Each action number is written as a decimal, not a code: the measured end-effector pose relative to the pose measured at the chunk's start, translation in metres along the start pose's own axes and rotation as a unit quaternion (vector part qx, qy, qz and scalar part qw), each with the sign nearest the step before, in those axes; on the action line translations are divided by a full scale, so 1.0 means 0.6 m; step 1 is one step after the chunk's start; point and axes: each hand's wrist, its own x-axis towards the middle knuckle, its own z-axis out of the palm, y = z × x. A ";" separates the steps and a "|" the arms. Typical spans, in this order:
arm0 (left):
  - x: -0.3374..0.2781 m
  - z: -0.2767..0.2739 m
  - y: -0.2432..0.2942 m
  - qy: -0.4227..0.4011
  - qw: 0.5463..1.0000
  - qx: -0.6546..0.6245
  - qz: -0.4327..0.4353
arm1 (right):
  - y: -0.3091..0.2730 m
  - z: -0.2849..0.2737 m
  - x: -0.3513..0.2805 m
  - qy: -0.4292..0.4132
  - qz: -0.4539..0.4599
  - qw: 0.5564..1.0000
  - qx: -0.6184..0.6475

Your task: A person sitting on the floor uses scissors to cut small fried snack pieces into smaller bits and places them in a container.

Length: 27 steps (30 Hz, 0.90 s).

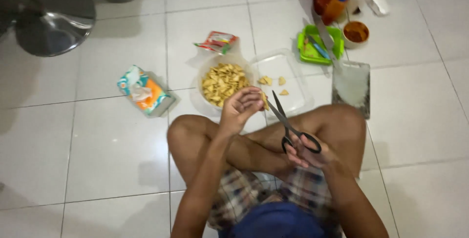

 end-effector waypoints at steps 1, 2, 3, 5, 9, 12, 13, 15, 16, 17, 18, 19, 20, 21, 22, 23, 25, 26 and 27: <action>-0.011 -0.002 0.001 0.004 1.000 -0.009 -0.012 | 0.000 0.014 -0.002 0.005 0.002 1.000 0.007; -0.008 -0.008 0.007 0.008 1.000 -0.010 -0.006 | 0.003 0.007 0.005 0.000 0.006 1.000 0.003; -0.008 -0.013 0.011 0.012 1.000 0.005 -0.007 | 0.008 0.004 0.008 0.011 0.019 1.000 0.004; -0.004 -0.024 0.014 0.018 1.000 0.020 -0.006 | 0.022 -0.013 0.012 0.021 0.033 0.999 0.002; 0.025 -0.032 0.022 0.037 0.999 0.029 0.000 | 0.016 -0.033 0.036 0.039 0.050 0.998 0.002; 0.042 -0.032 0.022 0.053 0.998 0.018 -0.002 | 0.000 -0.049 0.051 0.070 0.070 0.995 -0.031; 0.056 -0.034 0.024 0.055 0.998 0.015 0.001 | -0.008 -0.062 0.063 0.058 0.086 0.993 -0.062; 0.075 -0.039 0.019 0.053 0.998 0.024 0.002 | -0.069 0.015 0.086 0.073 0.092 0.987 -0.111; 0.084 -0.041 0.013 0.049 0.998 0.033 0.002 | -0.098 0.052 0.096 0.089 0.095 0.978 -0.160; 0.093 -0.045 0.008 0.052 0.998 0.033 -0.001 | -0.096 0.028 0.100 0.090 0.098 0.978 -0.158; 0.104 -0.048 0.003 0.050 0.998 0.034 0.000 | -0.095 0.003 0.104 0.083 0.107 0.976 -0.167; 0.114 -0.049 -0.003 0.048 0.998 0.036 0.000 | -0.093 -0.022 0.106 0.078 0.116 0.974 -0.176; 0.126 -0.049 -0.008 0.049 0.998 0.036 -0.005 | -0.090 -0.041 0.112 0.080 0.118 0.975 -0.172; 0.137 -0.050 -0.013 0.045 0.998 0.032 -0.004 | -0.085 -0.059 0.118 0.074 0.097 0.980 -0.155; 0.148 -0.052 -0.018 0.040 0.999 0.027 -0.004 | -0.080 -0.077 0.125 0.069 0.075 0.985 -0.138; 0.156 -0.056 -0.024 0.042 0.999 0.027 -0.009 | -0.083 -0.082 0.131 0.072 0.078 0.985 -0.134; 0.170 -0.066 -0.035 0.008 0.999 0.035 0.009 | -0.088 -0.091 0.146 0.076 0.069 0.989 -0.105; 0.177 -0.066 -0.027 0.009 0.999 0.034 0.005 | -0.089 -0.097 0.153 0.078 0.071 0.989 -0.103; 0.186 -0.066 -0.020 -0.025 0.997 0.066 0.029 | -0.091 -0.102 0.159 0.071 0.070 0.991 -0.086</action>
